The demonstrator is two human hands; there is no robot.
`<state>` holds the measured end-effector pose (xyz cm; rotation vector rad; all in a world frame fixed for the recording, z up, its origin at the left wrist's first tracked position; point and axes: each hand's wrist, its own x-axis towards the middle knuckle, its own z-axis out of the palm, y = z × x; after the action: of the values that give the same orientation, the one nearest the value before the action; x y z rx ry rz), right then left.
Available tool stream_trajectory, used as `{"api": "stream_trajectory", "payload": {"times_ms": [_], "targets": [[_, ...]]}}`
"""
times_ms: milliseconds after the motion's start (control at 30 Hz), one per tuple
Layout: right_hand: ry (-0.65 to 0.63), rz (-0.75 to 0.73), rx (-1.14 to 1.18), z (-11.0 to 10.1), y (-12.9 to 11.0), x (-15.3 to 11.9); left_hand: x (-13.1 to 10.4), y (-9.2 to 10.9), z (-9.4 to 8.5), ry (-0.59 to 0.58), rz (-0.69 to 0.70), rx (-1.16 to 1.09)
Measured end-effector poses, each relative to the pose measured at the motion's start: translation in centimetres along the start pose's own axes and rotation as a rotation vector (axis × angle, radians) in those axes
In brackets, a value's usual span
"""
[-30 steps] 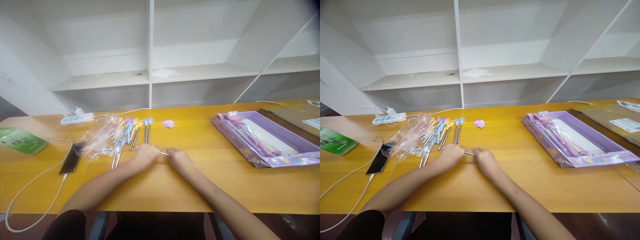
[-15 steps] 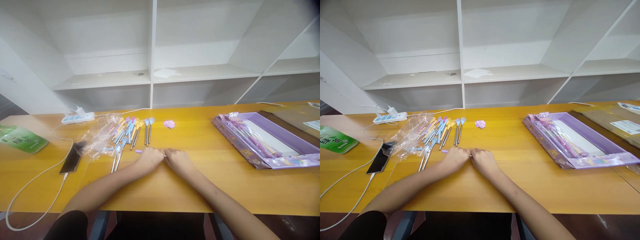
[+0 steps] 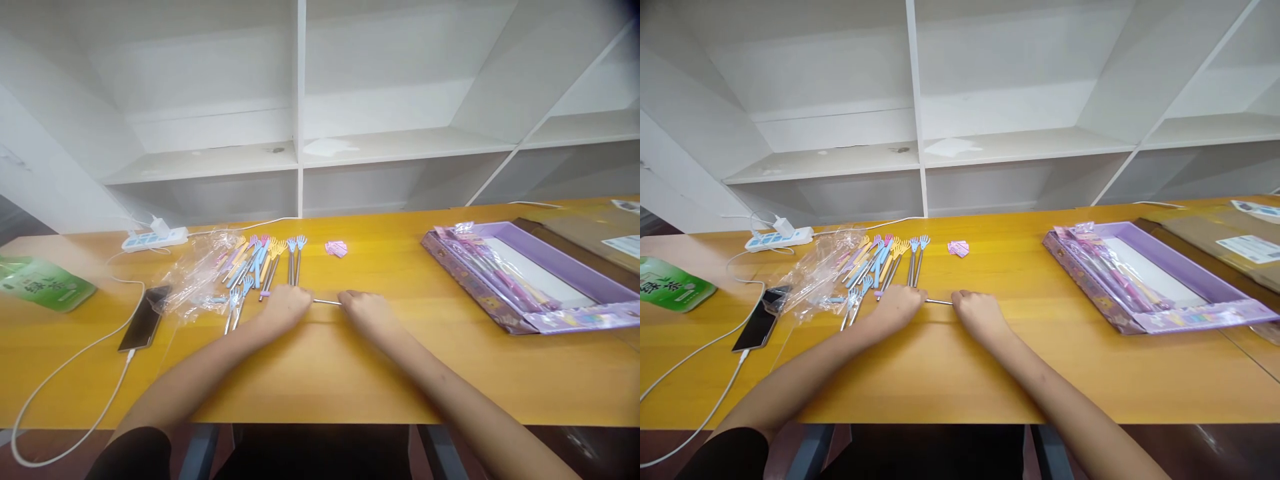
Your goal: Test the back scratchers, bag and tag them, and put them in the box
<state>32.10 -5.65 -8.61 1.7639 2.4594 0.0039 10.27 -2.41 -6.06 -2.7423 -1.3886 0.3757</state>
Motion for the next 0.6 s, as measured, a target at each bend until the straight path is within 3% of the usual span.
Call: {"api": "stream_trajectory", "payload": {"times_ms": [200,300,433,600], "targets": [[0.07,0.045,-0.028,0.2,4.6,-1.8,-2.3,-4.8,0.9,0.035,-0.026,0.043],[0.224,-0.006,-0.07,0.8,7.7,-3.7,-4.6,-7.8,1.2,0.117,-0.068,0.068],[0.521,-0.047,-0.119,1.5,11.9,-6.4,-8.3,-11.7,1.0,0.259,-0.123,0.133],[0.676,-0.128,-0.101,1.0,14.1,-8.5,-11.5,-13.7,1.0,0.452,0.048,0.281]]}}
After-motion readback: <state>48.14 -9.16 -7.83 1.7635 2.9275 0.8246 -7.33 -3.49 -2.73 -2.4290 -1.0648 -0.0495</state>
